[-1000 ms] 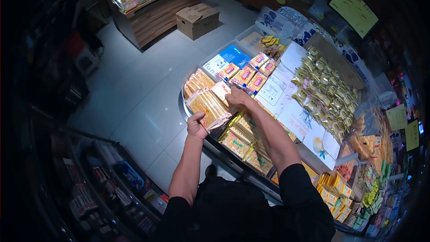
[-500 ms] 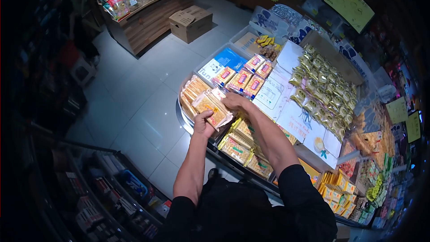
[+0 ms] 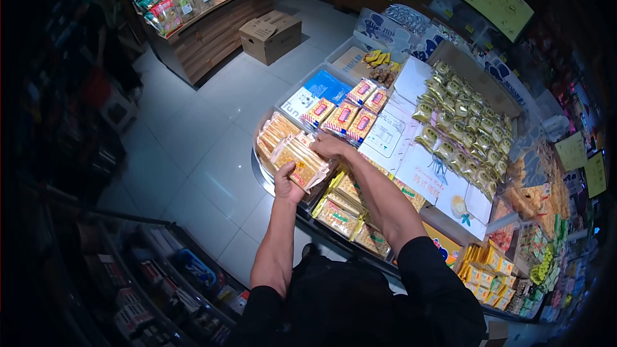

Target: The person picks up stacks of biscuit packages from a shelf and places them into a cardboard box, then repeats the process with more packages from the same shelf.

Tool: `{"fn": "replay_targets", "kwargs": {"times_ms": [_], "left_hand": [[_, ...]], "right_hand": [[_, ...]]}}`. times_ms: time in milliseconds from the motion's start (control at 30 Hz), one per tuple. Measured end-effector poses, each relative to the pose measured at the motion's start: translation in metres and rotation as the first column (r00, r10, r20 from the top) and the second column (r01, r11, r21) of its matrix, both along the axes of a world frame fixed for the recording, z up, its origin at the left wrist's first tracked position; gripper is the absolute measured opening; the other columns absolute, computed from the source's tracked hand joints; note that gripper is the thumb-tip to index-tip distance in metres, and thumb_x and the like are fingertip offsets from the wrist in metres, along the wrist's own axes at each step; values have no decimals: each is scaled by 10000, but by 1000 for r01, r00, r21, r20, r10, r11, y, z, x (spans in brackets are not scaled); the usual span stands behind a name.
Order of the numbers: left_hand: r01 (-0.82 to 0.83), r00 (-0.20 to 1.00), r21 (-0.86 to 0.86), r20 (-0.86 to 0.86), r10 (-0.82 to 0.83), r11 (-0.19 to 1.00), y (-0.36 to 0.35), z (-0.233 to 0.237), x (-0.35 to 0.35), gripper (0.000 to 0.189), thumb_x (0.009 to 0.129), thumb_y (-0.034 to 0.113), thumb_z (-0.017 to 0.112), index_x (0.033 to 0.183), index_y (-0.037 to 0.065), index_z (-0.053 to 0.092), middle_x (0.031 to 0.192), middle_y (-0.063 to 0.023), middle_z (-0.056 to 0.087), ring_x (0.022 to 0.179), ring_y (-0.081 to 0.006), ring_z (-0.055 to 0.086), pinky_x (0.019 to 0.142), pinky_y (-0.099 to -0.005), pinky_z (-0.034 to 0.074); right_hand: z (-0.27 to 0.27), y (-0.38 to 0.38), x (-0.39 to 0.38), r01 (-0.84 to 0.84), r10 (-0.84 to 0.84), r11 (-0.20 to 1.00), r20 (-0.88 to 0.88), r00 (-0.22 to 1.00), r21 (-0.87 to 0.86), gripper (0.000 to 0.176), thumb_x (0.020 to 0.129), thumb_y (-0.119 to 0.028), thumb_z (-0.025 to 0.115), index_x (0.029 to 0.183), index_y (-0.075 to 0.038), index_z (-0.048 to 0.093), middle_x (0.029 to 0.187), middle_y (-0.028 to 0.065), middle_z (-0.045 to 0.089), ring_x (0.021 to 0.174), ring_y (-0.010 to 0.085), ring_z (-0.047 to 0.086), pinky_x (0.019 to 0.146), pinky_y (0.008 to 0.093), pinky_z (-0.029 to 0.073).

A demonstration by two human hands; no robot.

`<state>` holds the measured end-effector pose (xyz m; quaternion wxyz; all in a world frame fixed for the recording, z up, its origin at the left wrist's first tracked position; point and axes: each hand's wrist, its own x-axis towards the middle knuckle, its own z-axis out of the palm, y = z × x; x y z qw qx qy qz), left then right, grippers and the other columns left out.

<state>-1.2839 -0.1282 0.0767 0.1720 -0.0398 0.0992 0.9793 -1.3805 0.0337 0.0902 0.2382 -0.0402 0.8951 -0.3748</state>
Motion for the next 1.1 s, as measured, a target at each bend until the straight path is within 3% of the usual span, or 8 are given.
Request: {"fn": "replay_targets", "kwargs": {"times_ms": [167,233,467,567,667,800,933,1100], "left_hand": [[-43,997,-9,62,43,999,-2,0,1,574,771,101,564,1304,-15,388,1257,-201,502,1158,-363,490,1020,-509,367],[-65,995,-17,74,66,998,-4,-1,1,573,778,115,564,1307,-14,385,1260,-201,501,1160,-363,488,1019,-508,367],[-142,988,5,69,141,990,-16,-12,3,588,786,159,566,1317,-10,378,1275,-195,493,1158,-354,493,1019,-484,373],[-169,985,-14,45,169,986,-26,-6,8,621,768,176,573,1325,-8,370,1286,-196,485,1159,-354,495,1021,-484,372],[-205,978,-8,-47,205,979,-38,7,14,652,751,185,590,1337,5,368,1309,-196,467,1192,-365,463,1042,-496,341],[-194,970,35,-144,197,980,-52,37,26,678,733,186,611,1342,14,367,1311,-199,463,1193,-370,462,1038,-513,343],[-193,970,31,-143,195,981,-54,65,40,792,657,187,649,1361,18,328,1313,-216,447,1189,-384,463,1018,-534,361],[-53,965,162,-244,92,985,-49,86,53,871,632,196,679,1389,27,281,1337,-238,406,1204,-411,438,1008,-566,351]], "right_hand": [[31,-1,7,-21,18,998,49,999,63,338,735,-344,646,835,-26,594,719,49,574,644,132,518,570,300,428],[27,-1,11,112,-110,991,32,993,-73,326,709,-349,713,795,-61,588,734,37,575,665,121,521,565,281,431],[24,-9,13,95,-114,980,-99,989,-172,424,641,-365,802,822,-56,576,761,39,571,707,123,529,595,275,443],[35,-16,22,90,-107,973,-69,992,-211,526,617,-389,815,900,-30,555,836,68,569,770,151,538,663,288,452],[51,-27,33,11,-72,956,-196,978,-294,737,615,-394,817,1093,34,453,1022,154,533,972,224,512,860,326,414],[91,-39,58,-59,-77,899,-288,955,-434,815,647,-380,801,1190,54,374,1112,192,506,1062,247,494,942,340,379],[126,-41,85,-62,-108,934,-442,890,-352,804,657,-358,797,1217,46,385,1128,198,507,1065,259,504,939,351,389],[155,-27,121,-109,-152,890,-515,844,-442,690,698,-273,774,1221,5,422,1169,140,519,1084,235,507,936,345,401]]}}
